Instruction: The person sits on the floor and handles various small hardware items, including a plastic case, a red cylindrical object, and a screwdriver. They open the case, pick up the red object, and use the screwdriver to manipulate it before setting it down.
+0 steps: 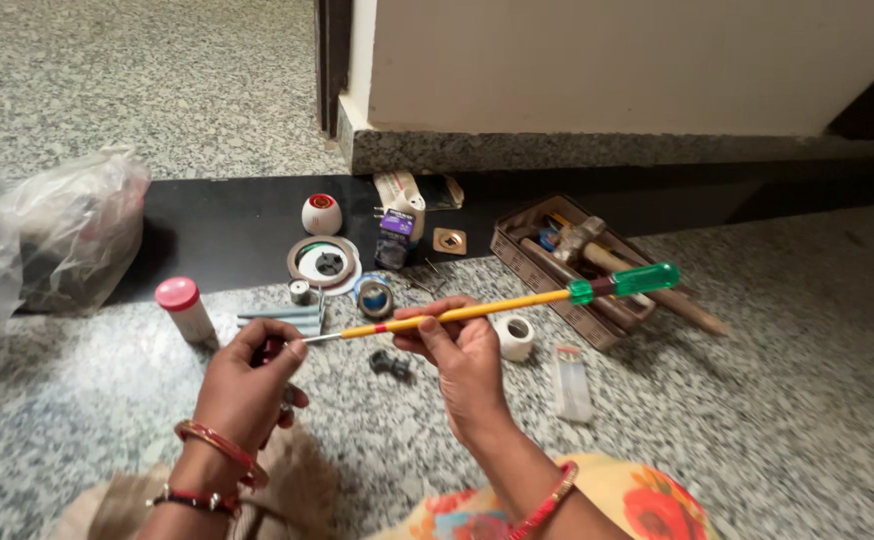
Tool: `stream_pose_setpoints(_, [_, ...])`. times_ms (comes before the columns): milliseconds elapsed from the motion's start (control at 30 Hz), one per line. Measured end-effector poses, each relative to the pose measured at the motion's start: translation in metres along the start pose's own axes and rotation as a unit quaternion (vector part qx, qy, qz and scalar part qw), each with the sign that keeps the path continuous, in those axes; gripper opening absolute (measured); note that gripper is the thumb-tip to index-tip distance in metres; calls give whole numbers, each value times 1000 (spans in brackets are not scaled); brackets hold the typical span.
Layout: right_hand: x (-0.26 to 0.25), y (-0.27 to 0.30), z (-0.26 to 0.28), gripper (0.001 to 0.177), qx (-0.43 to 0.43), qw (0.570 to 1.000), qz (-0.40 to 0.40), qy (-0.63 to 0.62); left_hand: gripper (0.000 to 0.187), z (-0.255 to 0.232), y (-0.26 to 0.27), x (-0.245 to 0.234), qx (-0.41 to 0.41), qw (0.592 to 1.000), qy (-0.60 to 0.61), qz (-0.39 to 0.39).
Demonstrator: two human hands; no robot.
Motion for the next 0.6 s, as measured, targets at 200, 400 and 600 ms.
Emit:
stream_pose_setpoints(200, [-13, -36, -21, 15, 36, 999, -27, 24, 12, 5, -31, 4, -1, 1000, -22, 1])
stream_pose_setpoints(400, [-25, -50, -31, 16, 81, 996, -13, 18, 15, 31, -48, 11, -37, 999, -1, 37])
stream_pose_setpoints(600, [-13, -47, -26, 12, 137, 990, 31, 2, 25, 36, -45, 6, -121, 987, 73, 79])
Point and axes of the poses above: each hand's wrist, its own y-axis away from the middle knuckle, its own x-axis out of the palm, z = x × y, the point moved 6 cm from there along -y, towards the middle knuckle, and after that the axes turned 12 degrees about -y, right-handed, at the moved point
